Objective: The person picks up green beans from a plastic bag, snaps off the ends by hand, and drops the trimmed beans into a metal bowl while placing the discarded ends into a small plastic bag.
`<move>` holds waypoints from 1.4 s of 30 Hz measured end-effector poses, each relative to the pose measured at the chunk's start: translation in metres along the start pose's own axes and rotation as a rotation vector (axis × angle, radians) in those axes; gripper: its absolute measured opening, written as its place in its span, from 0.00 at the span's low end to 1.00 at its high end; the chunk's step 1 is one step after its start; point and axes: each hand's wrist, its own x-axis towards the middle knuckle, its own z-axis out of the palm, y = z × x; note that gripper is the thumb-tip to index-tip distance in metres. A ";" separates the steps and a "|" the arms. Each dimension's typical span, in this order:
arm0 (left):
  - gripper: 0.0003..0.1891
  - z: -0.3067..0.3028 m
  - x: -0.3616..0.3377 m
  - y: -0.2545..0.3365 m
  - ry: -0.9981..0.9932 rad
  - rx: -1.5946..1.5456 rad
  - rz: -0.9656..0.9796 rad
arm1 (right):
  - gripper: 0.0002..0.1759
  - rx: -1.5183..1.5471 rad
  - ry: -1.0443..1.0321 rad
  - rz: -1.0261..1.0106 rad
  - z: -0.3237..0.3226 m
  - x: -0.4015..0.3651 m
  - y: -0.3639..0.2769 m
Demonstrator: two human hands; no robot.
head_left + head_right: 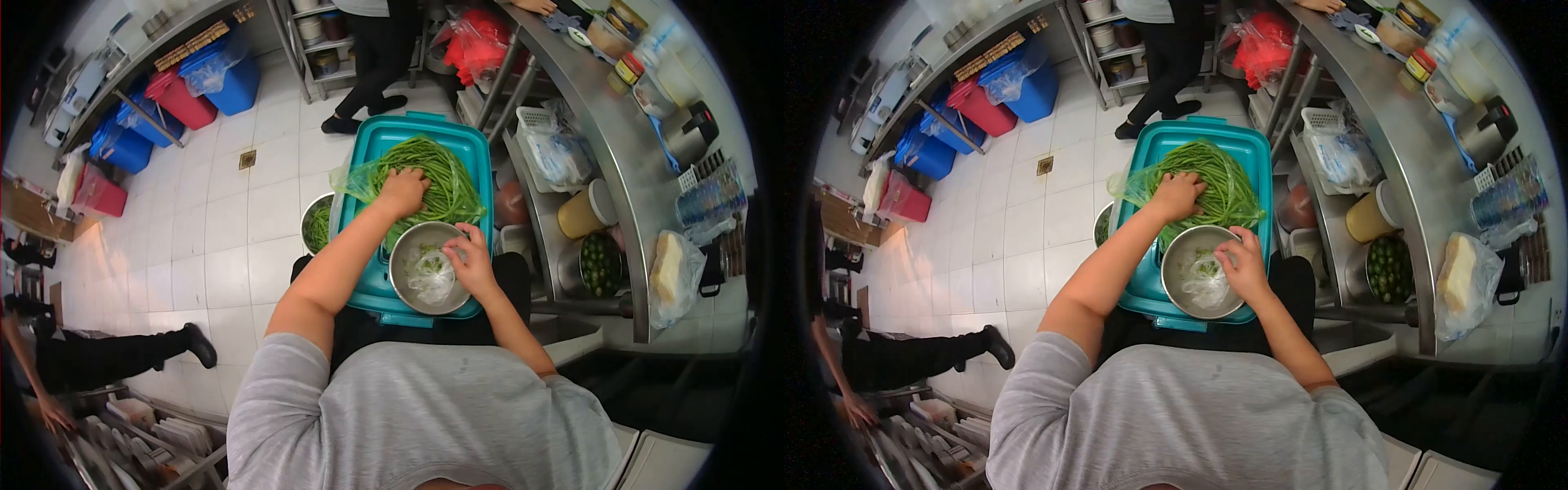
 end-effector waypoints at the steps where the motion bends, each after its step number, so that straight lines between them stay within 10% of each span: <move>1: 0.28 -0.001 0.000 0.003 0.032 0.051 0.002 | 0.06 0.007 0.002 -0.001 0.000 -0.002 0.000; 12: 0.11 0.003 -0.012 -0.002 0.257 0.123 0.183 | 0.07 0.045 0.043 -0.001 0.000 -0.007 0.005; 24: 0.14 -0.110 -0.058 0.013 0.219 0.293 0.058 | 0.10 0.088 0.108 0.006 -0.007 -0.005 -0.005; 37: 0.12 -0.038 -0.093 0.035 0.318 -1.365 -0.460 | 0.58 0.595 -0.163 0.099 0.013 0.011 -0.026; 42: 0.08 -0.015 -0.092 0.050 0.452 -1.548 -0.606 | 0.47 0.810 -0.343 0.237 0.028 0.003 -0.038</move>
